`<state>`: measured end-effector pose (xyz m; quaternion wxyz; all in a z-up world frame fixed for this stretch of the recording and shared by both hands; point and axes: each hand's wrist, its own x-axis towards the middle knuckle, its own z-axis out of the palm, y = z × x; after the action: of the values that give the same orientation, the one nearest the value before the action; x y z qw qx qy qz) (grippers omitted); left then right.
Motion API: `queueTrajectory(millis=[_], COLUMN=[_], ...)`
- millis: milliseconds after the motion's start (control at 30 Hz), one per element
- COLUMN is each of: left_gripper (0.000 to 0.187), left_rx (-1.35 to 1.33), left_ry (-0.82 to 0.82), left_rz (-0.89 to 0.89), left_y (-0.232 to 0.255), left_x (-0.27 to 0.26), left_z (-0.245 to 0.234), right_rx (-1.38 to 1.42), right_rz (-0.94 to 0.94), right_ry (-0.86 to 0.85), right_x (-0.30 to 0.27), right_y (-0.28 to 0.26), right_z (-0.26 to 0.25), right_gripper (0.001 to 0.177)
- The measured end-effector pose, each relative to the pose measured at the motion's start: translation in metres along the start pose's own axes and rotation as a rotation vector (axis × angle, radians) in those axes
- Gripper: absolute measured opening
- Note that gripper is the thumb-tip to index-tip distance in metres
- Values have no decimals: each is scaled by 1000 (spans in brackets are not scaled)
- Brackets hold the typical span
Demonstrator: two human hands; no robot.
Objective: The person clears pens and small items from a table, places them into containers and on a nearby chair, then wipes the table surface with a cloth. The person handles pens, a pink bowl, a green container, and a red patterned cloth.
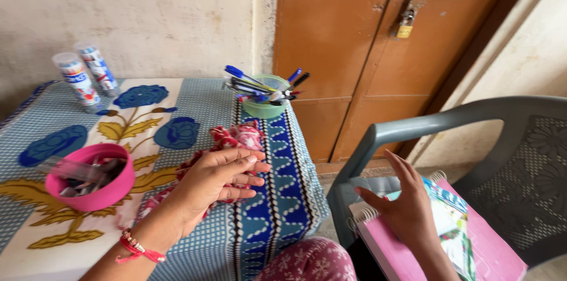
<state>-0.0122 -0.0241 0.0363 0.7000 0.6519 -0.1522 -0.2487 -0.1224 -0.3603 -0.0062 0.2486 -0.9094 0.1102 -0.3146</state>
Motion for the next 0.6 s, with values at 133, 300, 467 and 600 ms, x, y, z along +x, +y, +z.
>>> queueTrajectory(millis=[133, 300, 467, 600], left_gripper=[43, 43, 40, 39], left_rx=[24, 112, 293, 575], left_ry=[54, 139, 240, 295], left_rz=[29, 49, 134, 350], left_y=[7, 10, 12, 26], left_x=[-10, -19, -27, -39], left_z=[-22, -52, -78, -94], right_rx=[64, 137, 204, 247], right_rz=[-88, -152, -227, -284], right_ry=[-44, -93, -97, -118], right_x=[11, 21, 25, 27], right_y=[-46, -96, -136, -161], right_z=[15, 33, 47, 62], right_gripper=[86, 75, 68, 58])
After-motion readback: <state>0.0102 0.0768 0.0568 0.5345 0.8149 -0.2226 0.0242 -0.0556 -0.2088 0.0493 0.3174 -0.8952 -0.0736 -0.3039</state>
